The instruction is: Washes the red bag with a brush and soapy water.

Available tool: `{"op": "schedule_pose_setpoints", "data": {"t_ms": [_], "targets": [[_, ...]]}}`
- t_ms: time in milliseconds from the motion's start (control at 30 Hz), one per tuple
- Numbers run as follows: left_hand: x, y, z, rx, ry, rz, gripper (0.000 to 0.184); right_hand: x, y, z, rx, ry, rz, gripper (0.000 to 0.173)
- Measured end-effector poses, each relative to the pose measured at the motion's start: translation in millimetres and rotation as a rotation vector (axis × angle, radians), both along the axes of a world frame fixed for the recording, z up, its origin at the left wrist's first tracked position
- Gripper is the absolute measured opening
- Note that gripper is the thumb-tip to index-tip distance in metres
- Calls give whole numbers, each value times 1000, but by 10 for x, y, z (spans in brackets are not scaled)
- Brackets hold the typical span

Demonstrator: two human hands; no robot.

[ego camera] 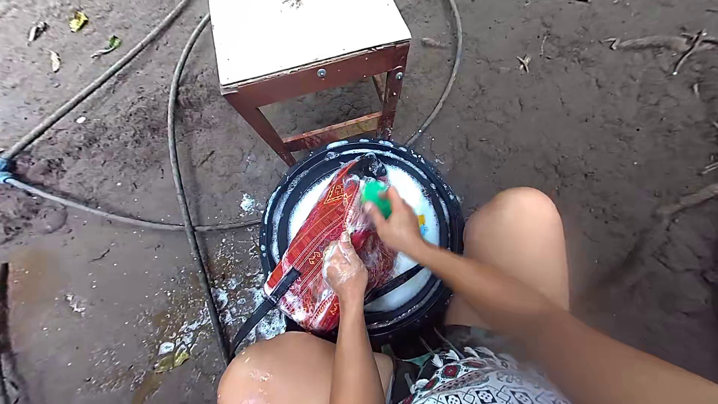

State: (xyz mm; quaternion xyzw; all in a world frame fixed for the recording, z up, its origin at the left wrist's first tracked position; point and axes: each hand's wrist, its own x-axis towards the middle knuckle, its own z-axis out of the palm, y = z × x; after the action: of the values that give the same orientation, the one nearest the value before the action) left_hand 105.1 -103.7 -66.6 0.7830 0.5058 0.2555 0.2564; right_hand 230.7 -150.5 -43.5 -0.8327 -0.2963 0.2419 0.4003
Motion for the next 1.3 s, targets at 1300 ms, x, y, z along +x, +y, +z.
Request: {"op": "schedule_pose_setpoints", "data": {"t_ms": [1300], "targets": [[-82,186,-80,-181,-99,42,44,1049,215,-1311,519,500,-410,40]]}}
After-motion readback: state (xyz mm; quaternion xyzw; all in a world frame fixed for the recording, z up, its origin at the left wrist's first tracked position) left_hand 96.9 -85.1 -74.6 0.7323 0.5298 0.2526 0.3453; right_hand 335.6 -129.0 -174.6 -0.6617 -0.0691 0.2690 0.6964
